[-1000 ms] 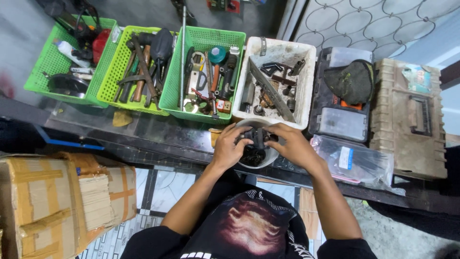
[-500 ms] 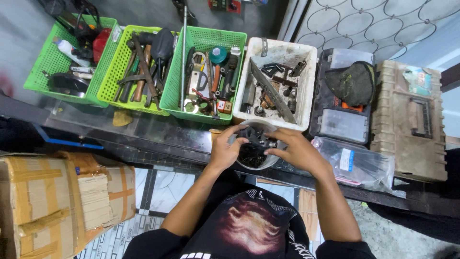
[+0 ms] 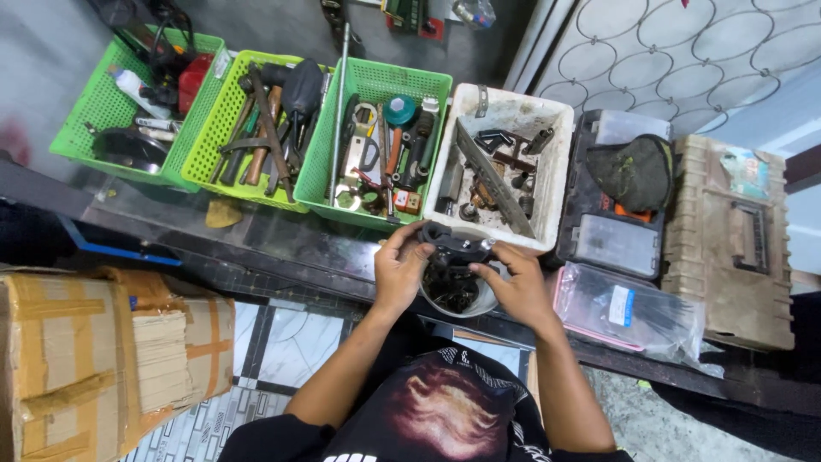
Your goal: Inspecting and repairing small mechanical engine parts on a workbench.
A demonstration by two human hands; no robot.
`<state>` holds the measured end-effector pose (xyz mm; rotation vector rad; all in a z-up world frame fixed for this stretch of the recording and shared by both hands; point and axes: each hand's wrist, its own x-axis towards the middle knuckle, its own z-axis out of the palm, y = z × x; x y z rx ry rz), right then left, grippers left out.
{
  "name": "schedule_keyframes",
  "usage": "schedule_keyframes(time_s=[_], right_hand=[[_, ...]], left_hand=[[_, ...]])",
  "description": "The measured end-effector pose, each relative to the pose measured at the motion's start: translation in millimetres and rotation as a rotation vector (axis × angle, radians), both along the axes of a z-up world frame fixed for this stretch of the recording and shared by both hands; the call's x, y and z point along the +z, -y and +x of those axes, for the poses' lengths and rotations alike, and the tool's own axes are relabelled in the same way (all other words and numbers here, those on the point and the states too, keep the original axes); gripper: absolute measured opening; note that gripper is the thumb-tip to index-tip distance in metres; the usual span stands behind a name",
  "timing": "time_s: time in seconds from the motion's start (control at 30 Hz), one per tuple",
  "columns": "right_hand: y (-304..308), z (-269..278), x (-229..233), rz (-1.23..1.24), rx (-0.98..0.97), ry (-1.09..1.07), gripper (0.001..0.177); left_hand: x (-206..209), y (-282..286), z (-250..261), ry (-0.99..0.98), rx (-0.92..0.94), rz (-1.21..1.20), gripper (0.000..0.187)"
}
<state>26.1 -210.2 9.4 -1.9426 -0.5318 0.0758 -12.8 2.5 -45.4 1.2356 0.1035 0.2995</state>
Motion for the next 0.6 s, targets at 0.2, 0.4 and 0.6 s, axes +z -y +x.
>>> schedule_keyframes(time_s=[0.2,0.4,0.6], right_hand=[[-5.0,7.4,-20.9,0.315,-0.051,-0.390,0.020],[-12.6,20.1,-26.8,0.323,-0.086,-0.465,0.018],[-32.9,26.5,-19.8,0.337,-0.131,-0.410,0.023]], left_hand=[[32.2,-14.9,8.0,-0.003,-0.164,0.043,0.054],[37.4,-39.6,25.3,-0.159,-0.188,0.178,0.051],[66.9,-64.0,39.1,-0.088,-0.176,0.407,0.051]])
